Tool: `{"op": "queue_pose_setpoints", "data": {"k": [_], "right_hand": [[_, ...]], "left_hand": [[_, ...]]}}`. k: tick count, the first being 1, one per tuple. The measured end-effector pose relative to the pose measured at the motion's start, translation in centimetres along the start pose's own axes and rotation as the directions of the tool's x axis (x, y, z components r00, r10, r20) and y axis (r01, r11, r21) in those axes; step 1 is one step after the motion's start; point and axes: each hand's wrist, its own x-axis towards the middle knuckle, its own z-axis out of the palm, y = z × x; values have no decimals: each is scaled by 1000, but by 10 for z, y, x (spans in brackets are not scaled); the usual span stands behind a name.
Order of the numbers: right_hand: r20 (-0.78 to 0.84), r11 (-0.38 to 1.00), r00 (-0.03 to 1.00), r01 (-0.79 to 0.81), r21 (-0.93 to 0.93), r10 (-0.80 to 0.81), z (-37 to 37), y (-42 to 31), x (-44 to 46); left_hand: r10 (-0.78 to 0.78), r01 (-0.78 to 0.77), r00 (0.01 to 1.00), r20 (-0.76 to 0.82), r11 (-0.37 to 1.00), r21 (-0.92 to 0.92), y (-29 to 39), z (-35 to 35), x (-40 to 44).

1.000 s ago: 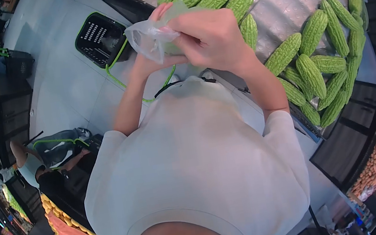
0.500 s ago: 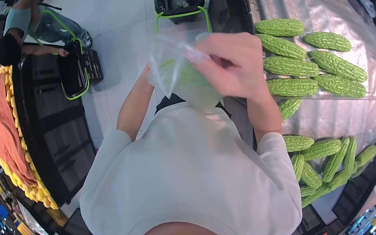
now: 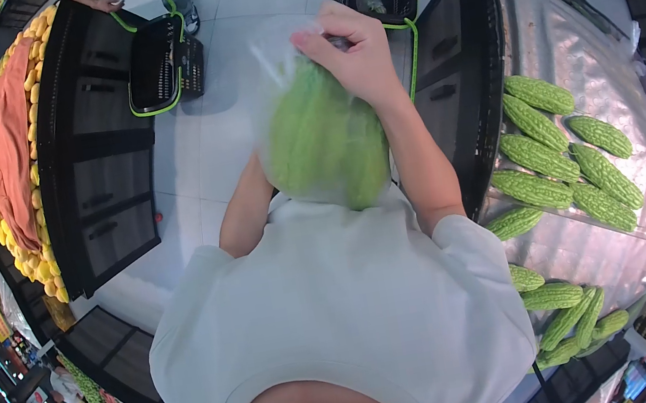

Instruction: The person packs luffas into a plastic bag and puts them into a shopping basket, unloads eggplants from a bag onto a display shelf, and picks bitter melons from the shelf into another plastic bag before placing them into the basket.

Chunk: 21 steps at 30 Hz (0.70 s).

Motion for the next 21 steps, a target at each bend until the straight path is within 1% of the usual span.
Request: {"op": "queue_pose_setpoints", "data": {"k": [2, 3, 5, 6, 8, 9, 11, 12, 14, 15, 16, 18, 19, 20, 21], "right_hand": [[55, 978, 978, 205, -37, -203, 34, -15, 6], [73, 966, 963, 260, -5, -259, 49, -20, 13], [146, 927, 921, 372, -49, -362, 77, -24, 26], [125, 924, 927, 368, -102, -355, 92, -28, 30], [189, 955, 940, 296, -37, -284, 131, -33, 38], [186, 953, 940, 301, -45, -288, 147, -31, 46], [241, 909, 885, 416, -25, -398, 178, -27, 59], [239, 910, 886, 415, -25, -397, 190, -27, 64], [318, 836, 836, 517, -186, -447, 205, -30, 76], [309, 836, 836, 519, -178, -454, 209, -23, 86], [196, 783, 845, 535, -317, -498, 193, -13, 85], [79, 723, 836, 514, -461, -544, 186, 14, 77], [-51, 945, 953, 286, -161, -298, 190, 32, 68], [-83, 988, 984, 156, 4, -155, 190, 44, 60], [-114, 984, 993, 29, 178, -9, 190, 56, 53]], "left_hand": [[4, -4, 1000, 9, 1000, 24, 11, -27, -9], [-1, 1, 1000, 14, 999, 46, 19, -43, -15], [-21, 17, 999, 36, 995, 95, 33, -76, -31], [-31, 25, 998, 57, 994, 107, 40, -93, -35], [-51, 43, 998, 48, 988, 150, 51, -124, -62], [-57, 48, 997, 47, 983, 176, 59, -139, -74], [-68, 61, 997, 21, 972, 227, 71, -166, -102], [-70, 65, 997, 14, 968, 244, 78, -178, -111], [-74, 71, 997, -2, 957, 280, 88, -200, -128], [-81, 81, 997, -12, 950, 300, 98, -215, -138], [-86, 86, 996, -15, 945, 315, 102, -223, -142], [-96, 97, 995, -18, 935, 342, 110, -238, -149], [-105, 104, 994, -17, 929, 355, 114, -244, -151], [-112, 107, 994, -7, 924, 367, 116, -250, -149], [-122, 112, 993, 2, 918, 382, 120, -257, -145]]}}
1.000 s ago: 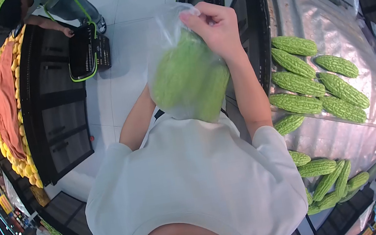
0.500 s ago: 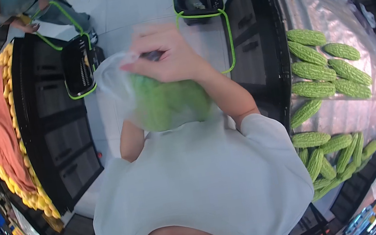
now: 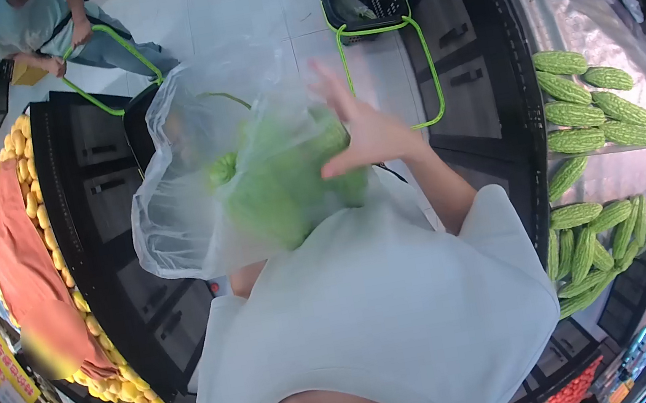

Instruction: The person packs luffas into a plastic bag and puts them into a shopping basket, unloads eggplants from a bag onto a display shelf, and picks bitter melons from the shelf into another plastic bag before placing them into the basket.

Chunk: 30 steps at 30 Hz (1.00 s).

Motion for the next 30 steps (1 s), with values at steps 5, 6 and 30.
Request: {"op": "queue_pose_setpoints", "data": {"k": [5, 6, 30], "right_hand": [[79, 865, 865, -485, -126, 496, -14, 31, 8], [51, 867, 868, -486, -110, 493, -16, 37, 17], [-725, 942, 672, -320, -99, 152, -224, 227, 386]], "left_hand": [[-44, 35, 993, 110, 996, 84, 12, -40, 42], [-53, 39, 989, 136, 994, 106, 15, -48, 55], [-126, -142, 907, 402, 807, 573, 198, -176, 585]]}}
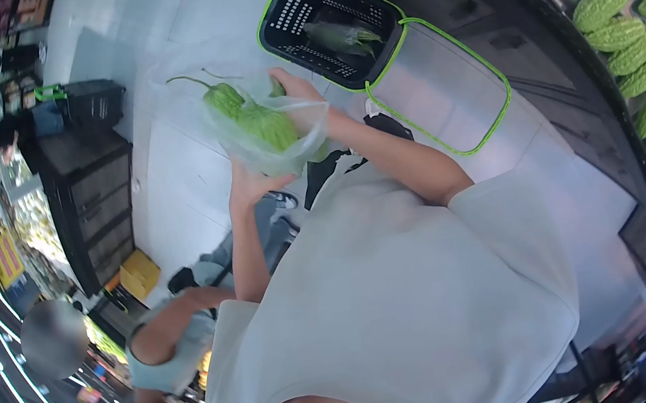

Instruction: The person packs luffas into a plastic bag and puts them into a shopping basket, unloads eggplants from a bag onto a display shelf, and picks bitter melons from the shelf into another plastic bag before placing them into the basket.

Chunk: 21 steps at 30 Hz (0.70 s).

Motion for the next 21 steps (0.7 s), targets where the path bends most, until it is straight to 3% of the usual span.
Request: {"op": "queue_pose_setpoints", "data": {"k": [4, 6, 8, 11, 13, 16, 17, 19, 20, 21], "right_hand": [[-154, 998, 987, -29, 50, 36, -19, 34, 39], [-218, 994, 973, -49, 92, 69, -23, 44, 54], [-287, 987, 950, -83, 135, 119, -24, 55, 65], [-441, 971, 876, -112, 213, 198, -10, 67, 86], [-541, 951, 797, -132, 279, 269, 12, 77, 96], [-643, 919, 666, -185, 349, 379, 46, 110, 116], [-661, 910, 634, -190, 368, 400, 52, 122, 124], [-667, 888, 602, -181, 423, 440, 55, 155, 146], [-670, 876, 584, -168, 452, 458, 54, 172, 154], [-679, 870, 565, -161, 466, 469, 50, 192, 162]], "left_hand": [[129, -129, 983, 128, 992, -10, 11, -27, 98], [145, -233, 924, 354, 948, 219, 4, -40, 143], [142, -256, 860, 490, 951, 174, -12, -49, 194], [226, -325, 638, 736, 946, -9, -43, -64, 274], [233, -422, 527, 817, 906, 14, -56, -69, 331], [195, -576, 163, 967, 814, -67, -67, -65, 385], [223, -553, 192, 956, 829, -82, -72, -50, 398], [43, -658, 27, 999, 753, -15, -87, -53, 426], [59, -670, -6, 998, 741, -48, -95, -46, 439], [-34, -712, -16, 999, 702, 13, -98, -38, 450]]}}
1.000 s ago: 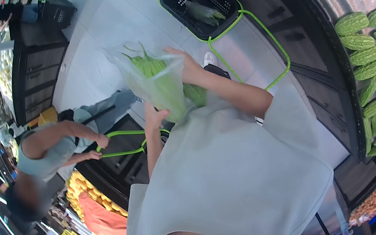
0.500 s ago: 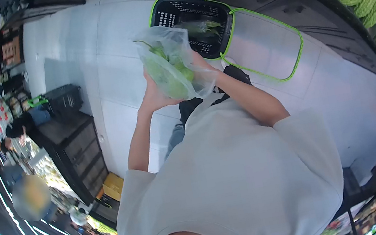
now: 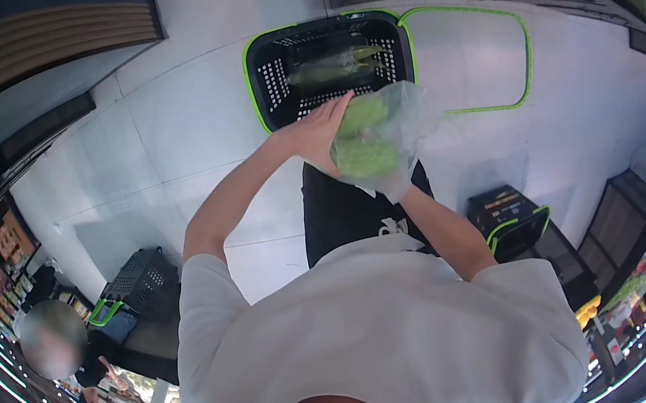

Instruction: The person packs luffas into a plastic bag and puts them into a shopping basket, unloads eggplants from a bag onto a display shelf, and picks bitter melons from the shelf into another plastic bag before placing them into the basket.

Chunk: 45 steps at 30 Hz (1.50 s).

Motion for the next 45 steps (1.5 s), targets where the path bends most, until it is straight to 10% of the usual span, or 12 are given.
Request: {"op": "queue_pose_setpoints", "data": {"k": [11, 14, 21, 23, 24, 25, 29, 45], "right_hand": [[-137, 971, 974, -156, 181, 182, -76, 193, 174], [-86, 958, 992, -114, -262, 94, -109, 229, 191], [-83, 850, 979, -205, -485, 189, -148, 360, 237], [27, 911, 982, -163, -378, 187, -157, 363, 247], [110, 933, 927, -361, 8, 358, -148, 329, 253], [77, 949, 983, -140, -284, 168, -166, 361, 254], [-245, 775, 750, -517, 363, 614, -169, 343, 258], [62, 736, 756, -650, 187, 652, -204, 143, 12]], "left_hand": [[-182, 182, 983, -2, 982, -60, -224, 98, 109], [-187, 191, 980, 71, 980, -50, -268, 147, 125], [-275, 271, 958, 80, 961, 54, -335, 236, 174], [-467, 466, 874, 133, 884, 40, -327, 237, 193], [-625, 629, 760, 178, 777, 40, -322, 238, 206], [-698, 697, 699, 156, 714, 67, -323, 247, 218], [-816, 817, 576, -46, 577, -15, -322, 280, 227], [-750, 674, 624, -218, 658, -336, -204, 262, 52]]}}
